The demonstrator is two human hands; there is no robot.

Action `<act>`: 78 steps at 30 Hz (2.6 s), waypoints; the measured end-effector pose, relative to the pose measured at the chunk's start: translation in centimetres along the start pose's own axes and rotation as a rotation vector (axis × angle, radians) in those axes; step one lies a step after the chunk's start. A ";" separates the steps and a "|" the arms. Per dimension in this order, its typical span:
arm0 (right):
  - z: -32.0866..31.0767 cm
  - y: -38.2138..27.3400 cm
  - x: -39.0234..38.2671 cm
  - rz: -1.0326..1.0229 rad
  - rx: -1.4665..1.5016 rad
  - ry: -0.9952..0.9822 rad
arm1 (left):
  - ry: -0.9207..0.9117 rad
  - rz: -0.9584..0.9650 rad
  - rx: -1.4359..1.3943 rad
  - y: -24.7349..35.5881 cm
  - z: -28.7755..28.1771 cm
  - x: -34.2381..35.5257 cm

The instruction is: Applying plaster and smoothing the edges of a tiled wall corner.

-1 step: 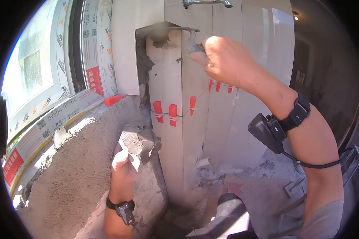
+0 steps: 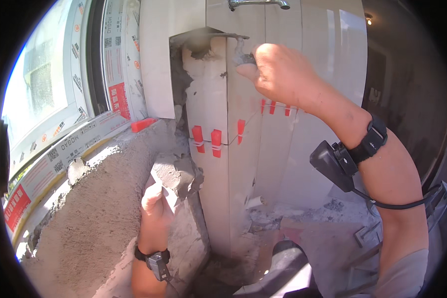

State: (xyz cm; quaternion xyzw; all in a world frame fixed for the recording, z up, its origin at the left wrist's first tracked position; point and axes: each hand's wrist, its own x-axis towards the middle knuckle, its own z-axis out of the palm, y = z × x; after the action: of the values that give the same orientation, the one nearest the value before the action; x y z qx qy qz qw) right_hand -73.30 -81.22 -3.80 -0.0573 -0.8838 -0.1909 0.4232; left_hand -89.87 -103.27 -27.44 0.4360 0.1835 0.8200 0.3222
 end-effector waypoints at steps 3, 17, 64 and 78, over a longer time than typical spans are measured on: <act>0.0 -0.6 -0.2 0.059 0.062 0.003 | -0.031 0.059 -0.246 -1.1 2.4 2.3; 1.6 -3.8 -3.0 0.313 0.007 0.233 | -0.032 0.053 -0.237 1.0 5.9 5.6; -1.1 -4.4 -7.7 0.164 -0.174 -0.218 | -0.032 -0.010 -0.264 -2.3 5.0 4.5; 1.4 -2.4 -1.8 0.265 -0.079 0.020 | -0.056 0.010 -0.297 -1.6 5.0 4.2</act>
State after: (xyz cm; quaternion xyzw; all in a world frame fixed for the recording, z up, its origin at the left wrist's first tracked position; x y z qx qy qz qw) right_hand -73.76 -82.82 -6.68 -0.1884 -0.8560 -0.1685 0.4510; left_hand -86.91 -99.13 -23.09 0.4069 0.0489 0.8274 0.3839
